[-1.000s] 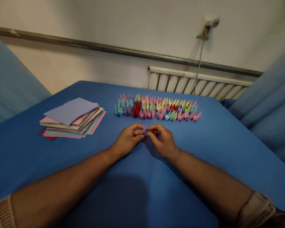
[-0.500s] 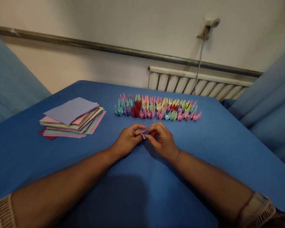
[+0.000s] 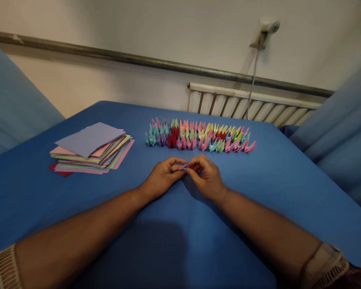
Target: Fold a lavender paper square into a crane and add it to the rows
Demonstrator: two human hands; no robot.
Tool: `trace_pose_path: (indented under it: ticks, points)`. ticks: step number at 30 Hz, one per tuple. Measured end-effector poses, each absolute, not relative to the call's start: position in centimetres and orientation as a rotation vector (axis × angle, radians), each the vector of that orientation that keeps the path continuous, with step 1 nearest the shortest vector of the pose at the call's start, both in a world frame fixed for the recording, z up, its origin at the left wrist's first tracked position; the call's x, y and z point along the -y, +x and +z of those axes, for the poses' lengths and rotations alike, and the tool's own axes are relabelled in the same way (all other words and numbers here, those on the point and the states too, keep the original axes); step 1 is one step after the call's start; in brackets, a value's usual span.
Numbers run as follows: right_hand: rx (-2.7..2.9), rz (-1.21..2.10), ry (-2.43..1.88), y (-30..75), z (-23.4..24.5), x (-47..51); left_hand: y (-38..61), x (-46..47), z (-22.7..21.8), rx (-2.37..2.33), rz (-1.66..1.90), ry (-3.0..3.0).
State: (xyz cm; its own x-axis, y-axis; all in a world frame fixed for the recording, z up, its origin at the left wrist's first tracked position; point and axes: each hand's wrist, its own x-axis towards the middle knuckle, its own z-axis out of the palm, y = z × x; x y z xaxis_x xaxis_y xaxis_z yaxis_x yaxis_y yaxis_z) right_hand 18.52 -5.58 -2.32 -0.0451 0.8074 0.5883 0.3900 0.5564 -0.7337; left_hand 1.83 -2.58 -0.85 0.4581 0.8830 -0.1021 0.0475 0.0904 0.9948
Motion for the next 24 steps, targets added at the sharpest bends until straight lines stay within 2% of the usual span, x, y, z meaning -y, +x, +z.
trace_pose_path:
  ticks: [11,19,24]
  points:
    - [1.693,0.396,-1.054,18.69,-2.31,5.55,1.99,2.36,-1.47,-0.865,0.793,1.273]
    - [1.701,0.346,-1.083,18.66,-2.41,5.62,1.80,2.56,-1.49,-0.909,0.788,1.523]
    - [1.706,0.318,-1.028,18.71,-2.20,5.63,1.89,2.45,-1.55,-0.903,0.817,1.401]
